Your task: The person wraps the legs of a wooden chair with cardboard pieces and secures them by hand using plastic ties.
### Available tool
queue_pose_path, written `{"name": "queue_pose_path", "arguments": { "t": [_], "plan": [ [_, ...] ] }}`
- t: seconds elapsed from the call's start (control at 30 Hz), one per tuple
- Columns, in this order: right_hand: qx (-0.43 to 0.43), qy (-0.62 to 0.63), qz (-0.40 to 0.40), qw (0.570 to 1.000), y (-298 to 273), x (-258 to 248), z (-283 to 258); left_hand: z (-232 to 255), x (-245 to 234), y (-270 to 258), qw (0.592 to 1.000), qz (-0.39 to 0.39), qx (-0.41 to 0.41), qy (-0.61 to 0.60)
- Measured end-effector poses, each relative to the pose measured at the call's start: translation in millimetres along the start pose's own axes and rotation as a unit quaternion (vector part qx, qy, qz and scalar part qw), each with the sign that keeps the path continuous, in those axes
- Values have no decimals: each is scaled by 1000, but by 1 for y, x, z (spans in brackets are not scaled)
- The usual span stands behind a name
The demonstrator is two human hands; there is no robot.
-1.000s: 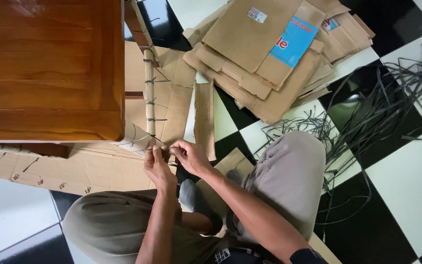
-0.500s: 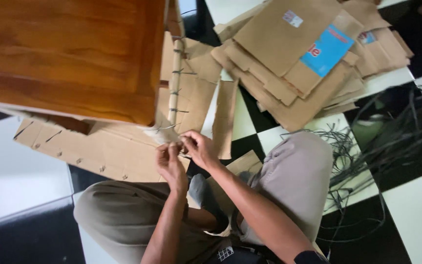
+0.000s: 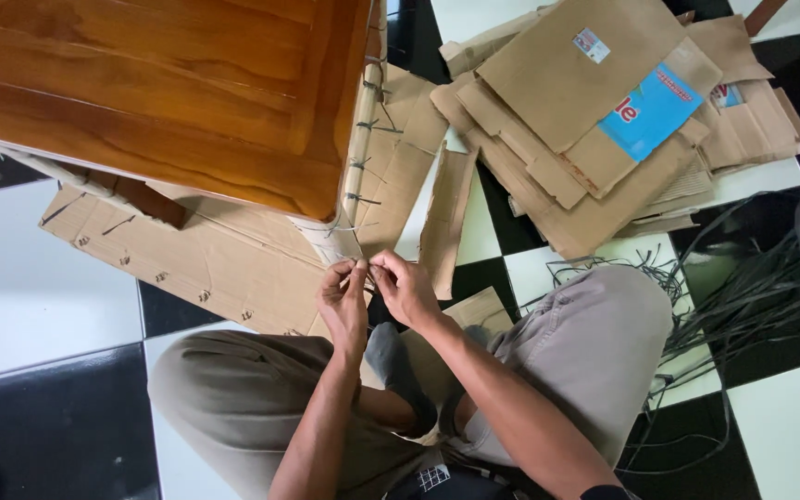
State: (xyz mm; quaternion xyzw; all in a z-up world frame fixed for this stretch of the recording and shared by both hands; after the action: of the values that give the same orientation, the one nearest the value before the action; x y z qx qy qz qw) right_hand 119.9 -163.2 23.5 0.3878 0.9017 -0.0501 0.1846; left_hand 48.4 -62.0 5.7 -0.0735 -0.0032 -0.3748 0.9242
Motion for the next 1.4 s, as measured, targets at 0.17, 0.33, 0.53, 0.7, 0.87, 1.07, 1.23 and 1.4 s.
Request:
{"name": "queue_pose_path", "arguments": {
  "t": [0.17, 0.33, 0.53, 0.7, 0.87, 1.07, 1.23, 1.4],
  "plan": [
    [-24, -59, -47, 997, -2, 2, -1, 7, 1, 2, 998, -39, -44, -20],
    [-48, -116, -92, 988, 6, -14, -12, -3, -9, 6, 997, -37, -67, -2],
    [-100, -123, -16, 987, 26, -20, -32, 0, -13, 1, 996, -38, -74, 18],
    [-87, -101, -71, 988, 35, 2, -39, -6, -20, 2, 995, -46, -81, 36],
    [-50, -56, -67, 995, 42, 8, -20, 2, -26, -4, 994, -65, -79, 26],
    [-110, -101, -92, 984, 42, 8, -23, 6, -46, 5, 990, -84, -15, 116],
    [-135, -136, -104, 976, 39, 13, -25, 28, -49, 7, 968, -70, 57, 233],
    [-145, -161, -85, 972, 36, 14, -32, 36, -47, 7, 964, -47, 95, 244]
  ]
}}
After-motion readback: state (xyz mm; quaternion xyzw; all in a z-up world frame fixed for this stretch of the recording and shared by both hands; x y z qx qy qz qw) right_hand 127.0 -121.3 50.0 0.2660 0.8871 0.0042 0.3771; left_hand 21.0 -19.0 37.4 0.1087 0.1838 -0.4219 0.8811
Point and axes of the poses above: each hand's wrist, its own y-axis towards the middle knuckle, its own x-axis out of the palm, z = x × y, the point moved 4 cm from there along y, towards the middle knuckle, and after that the axes turned 15 degrees about -z, right-handed, at the moved point
